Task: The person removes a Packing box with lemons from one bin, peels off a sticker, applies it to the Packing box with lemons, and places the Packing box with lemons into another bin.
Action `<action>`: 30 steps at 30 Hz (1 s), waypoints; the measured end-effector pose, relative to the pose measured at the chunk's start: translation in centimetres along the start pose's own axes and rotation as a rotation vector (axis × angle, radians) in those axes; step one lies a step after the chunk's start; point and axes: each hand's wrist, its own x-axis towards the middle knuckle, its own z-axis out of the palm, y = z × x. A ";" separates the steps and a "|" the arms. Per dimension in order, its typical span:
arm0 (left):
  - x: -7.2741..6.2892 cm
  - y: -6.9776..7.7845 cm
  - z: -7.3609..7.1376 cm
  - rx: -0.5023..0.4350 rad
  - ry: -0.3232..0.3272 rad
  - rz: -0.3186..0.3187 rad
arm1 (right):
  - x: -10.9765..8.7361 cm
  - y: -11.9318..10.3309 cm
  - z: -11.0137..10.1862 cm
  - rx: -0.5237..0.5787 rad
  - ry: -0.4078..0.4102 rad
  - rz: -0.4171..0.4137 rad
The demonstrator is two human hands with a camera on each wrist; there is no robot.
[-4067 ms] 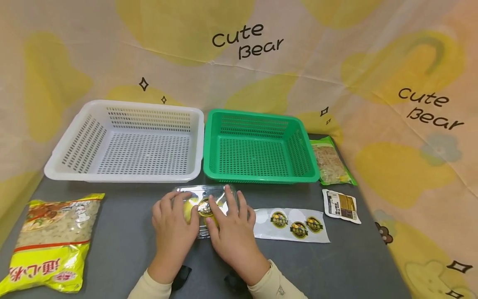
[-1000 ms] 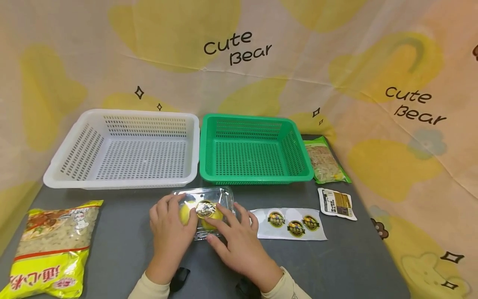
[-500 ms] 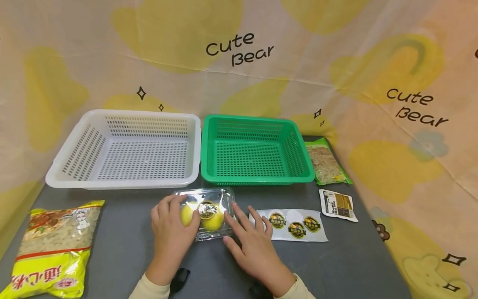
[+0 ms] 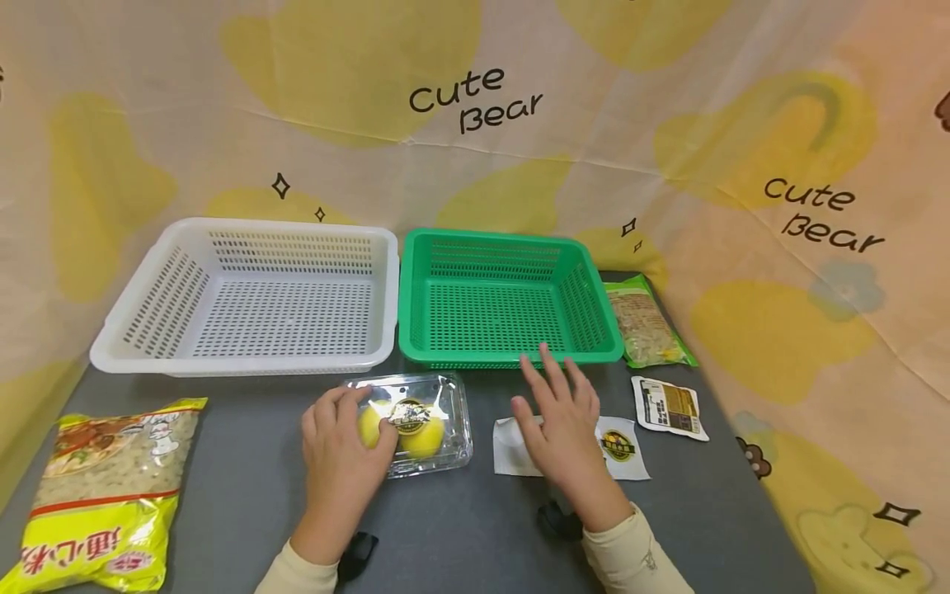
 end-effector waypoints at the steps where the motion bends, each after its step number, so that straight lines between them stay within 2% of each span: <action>1: 0.0 0.0 0.0 0.001 0.001 0.001 | 0.8 0.7 -0.5 -0.010 0.005 0.018; 8: 0.0 -0.1 0.1 0.006 0.007 0.008 | 5.6 5.6 -3.0 -0.040 0.007 0.160; 15: 0.0 0.1 0.0 0.000 0.012 0.008 | 9.3 8.3 -4.3 -0.046 0.017 0.228; 24: -0.1 -0.1 0.3 0.016 0.002 0.010 | 11.5 9.6 -3.1 -0.116 -0.075 0.326; 30: -0.1 -0.5 0.4 -0.023 0.013 -0.001 | 12.3 9.6 -2.2 -0.181 -0.119 0.392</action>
